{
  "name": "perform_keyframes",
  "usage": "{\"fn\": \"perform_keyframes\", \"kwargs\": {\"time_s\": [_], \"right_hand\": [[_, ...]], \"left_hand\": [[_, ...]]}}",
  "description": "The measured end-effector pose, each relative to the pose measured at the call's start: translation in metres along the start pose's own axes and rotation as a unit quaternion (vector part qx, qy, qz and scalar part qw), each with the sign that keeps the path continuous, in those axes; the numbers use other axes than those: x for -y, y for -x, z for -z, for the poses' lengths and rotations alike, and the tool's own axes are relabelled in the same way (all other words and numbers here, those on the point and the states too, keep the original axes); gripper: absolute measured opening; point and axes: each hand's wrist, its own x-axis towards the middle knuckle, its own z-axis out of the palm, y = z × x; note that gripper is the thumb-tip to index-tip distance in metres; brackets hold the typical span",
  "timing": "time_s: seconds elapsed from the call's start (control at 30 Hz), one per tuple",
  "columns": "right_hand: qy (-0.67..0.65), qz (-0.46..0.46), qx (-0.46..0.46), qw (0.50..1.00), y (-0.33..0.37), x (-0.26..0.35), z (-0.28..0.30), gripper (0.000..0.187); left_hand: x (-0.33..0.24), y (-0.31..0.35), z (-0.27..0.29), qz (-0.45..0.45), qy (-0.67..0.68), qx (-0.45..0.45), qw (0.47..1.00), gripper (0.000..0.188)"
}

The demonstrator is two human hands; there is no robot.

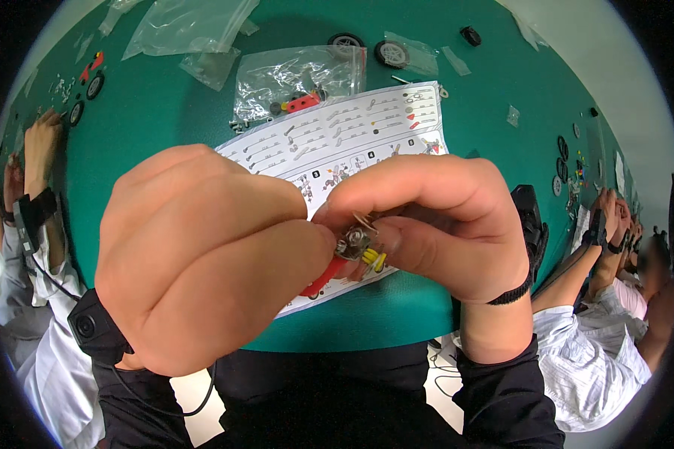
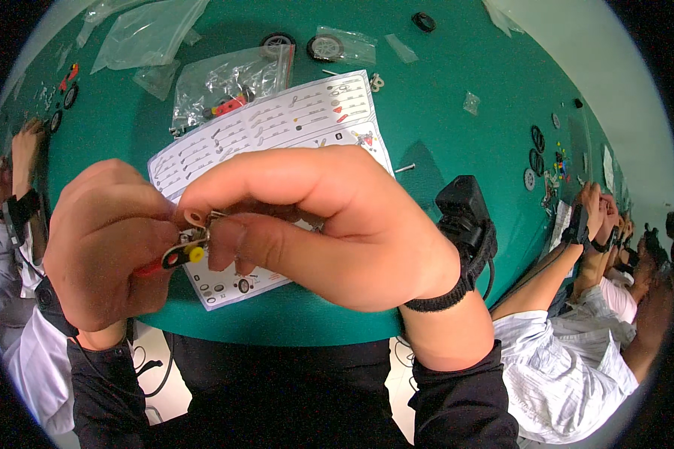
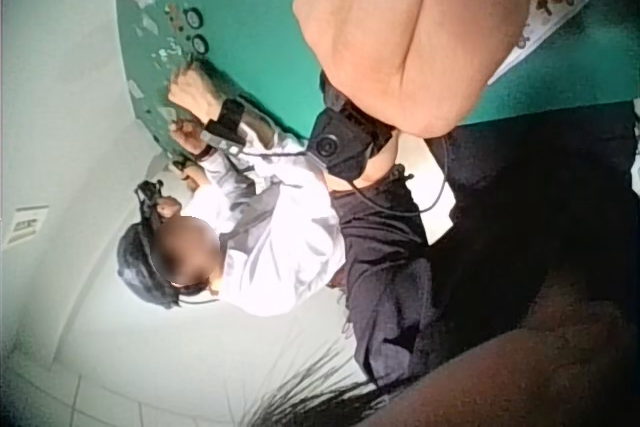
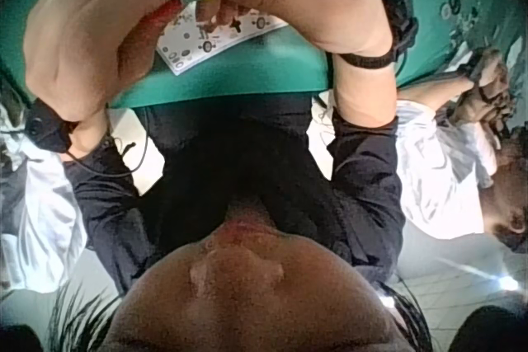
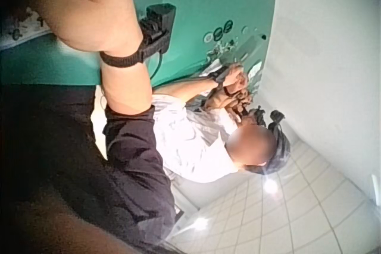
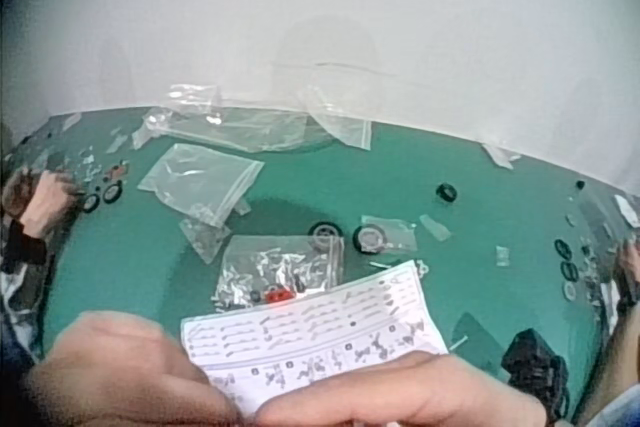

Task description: The person assembles a toy motorcycle by joining metal plates and brackets with screws and nuts. They refer to the instruction manual, pick up a red metal plate, and insert a screw through the plate and a metal bracket.

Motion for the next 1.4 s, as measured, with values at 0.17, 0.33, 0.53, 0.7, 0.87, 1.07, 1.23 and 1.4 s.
{"fn": "perform_keyframes", "kwargs": {"time_s": [0.17, 0.33, 0.53, 0.7, 0.87, 1.07, 1.23, 1.4], "right_hand": [[-0.005, 0.005, -0.004, 1.0, 0.0, -0.002, -0.001, 0.022], [0.004, 0.018, -0.001, 1.0, -0.001, -0.004, 0.0, 0.02], [0.005, 0.013, -0.002, 1.0, -0.001, -0.003, 0.001, 0.02], [0.049, 0.028, 0.0, 0.998, -0.002, 0.0, -0.001, 0.027], [0.178, 0.138, 0.012, 0.974, -0.008, -0.006, 0.003, 0.039], [0.256, 0.177, 0.022, 0.95, -0.009, -0.004, 0.004, 0.04], [0.274, 0.213, 0.013, 0.938, -0.01, -0.01, 0.002, 0.046], [0.302, 0.222, 0.02, 0.927, -0.01, -0.008, 0.001, 0.047]], "left_hand": [[-0.001, 0.0, 0.0, -0.005, -0.002, -0.006, 1.0, 0.021], [0.002, 0.0, 0.003, -0.01, -0.001, 0.008, 1.0, 0.019], [0.004, 0.002, 0.002, -0.006, 0.001, 0.005, 1.0, 0.019], [0.004, 0.001, 0.004, -0.004, 0.022, 0.015, 1.0, 0.021], [0.004, 0.003, 0.001, -0.001, 0.038, 0.024, 0.999, 0.023], [-0.002, 0.003, -0.004, 0.023, 0.056, -0.009, 0.998, 0.028], [-0.004, 0.005, -0.004, 0.039, 0.052, 0.0, 0.998, 0.029], [-0.006, 0.006, -0.001, 0.036, 0.039, 0.011, 0.999, 0.031]]}}
